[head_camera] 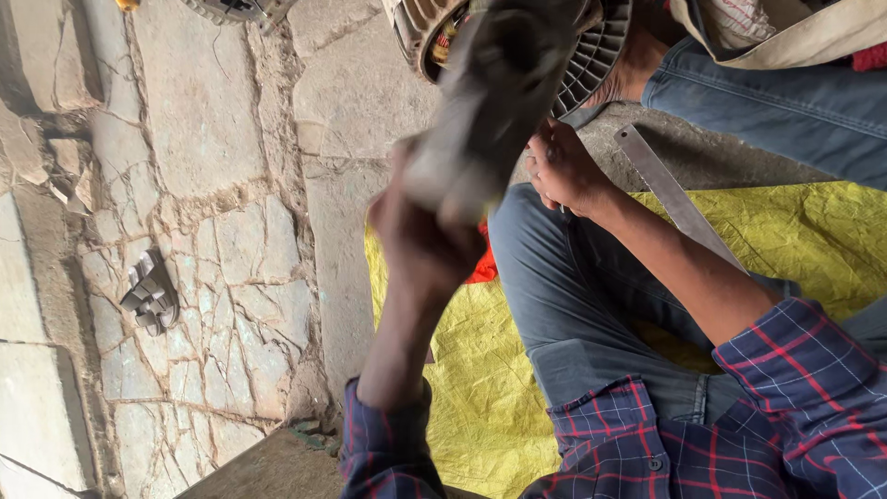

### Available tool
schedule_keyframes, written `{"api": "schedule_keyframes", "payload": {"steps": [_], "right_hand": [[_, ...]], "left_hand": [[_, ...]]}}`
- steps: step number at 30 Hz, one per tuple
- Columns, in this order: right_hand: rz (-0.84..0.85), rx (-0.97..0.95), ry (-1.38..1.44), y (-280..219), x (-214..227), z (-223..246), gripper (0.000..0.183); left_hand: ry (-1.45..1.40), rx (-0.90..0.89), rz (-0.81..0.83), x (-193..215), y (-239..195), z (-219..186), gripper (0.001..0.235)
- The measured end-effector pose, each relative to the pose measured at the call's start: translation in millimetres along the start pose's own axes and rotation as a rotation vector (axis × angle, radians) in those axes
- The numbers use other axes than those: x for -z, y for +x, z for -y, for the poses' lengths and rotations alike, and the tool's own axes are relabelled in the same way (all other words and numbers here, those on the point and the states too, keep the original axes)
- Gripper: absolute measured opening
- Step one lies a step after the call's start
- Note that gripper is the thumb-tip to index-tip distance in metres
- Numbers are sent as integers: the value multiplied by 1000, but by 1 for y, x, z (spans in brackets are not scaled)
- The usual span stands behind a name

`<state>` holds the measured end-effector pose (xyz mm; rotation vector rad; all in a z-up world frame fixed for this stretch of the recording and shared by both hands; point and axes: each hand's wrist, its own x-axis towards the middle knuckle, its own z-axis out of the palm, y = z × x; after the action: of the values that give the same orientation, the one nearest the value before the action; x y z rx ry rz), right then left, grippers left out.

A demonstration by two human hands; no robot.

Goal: The person sits on a yellow tarp and uses a hammer and metal rod to repeatedly strike a circular motor component. They briefly switch to pliers to adjust a part inside the component, then resume hammering. The work continues with repeated strikes and occasional repositioning of the rod.

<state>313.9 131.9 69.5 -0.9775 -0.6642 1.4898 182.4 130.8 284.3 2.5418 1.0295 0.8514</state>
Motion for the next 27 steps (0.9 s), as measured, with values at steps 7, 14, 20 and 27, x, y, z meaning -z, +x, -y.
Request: {"api": "schedule_keyframes", "payload": {"steps": [7,14,20,27], "right_hand": [[-36,143,-176,-1,-8,6,41],[55,-74,148,-17,14,14,58],[113,126,-119,-18,-6,38,61],[-12,-94,19,-4,-2,5,59]], "left_hand": [[500,215,470,-56,17,60,36],[239,195,187,6,-14,13,33],[124,-5,-53,59,1,-9,36],[27,-1,-12,1,4,8,31]]}}
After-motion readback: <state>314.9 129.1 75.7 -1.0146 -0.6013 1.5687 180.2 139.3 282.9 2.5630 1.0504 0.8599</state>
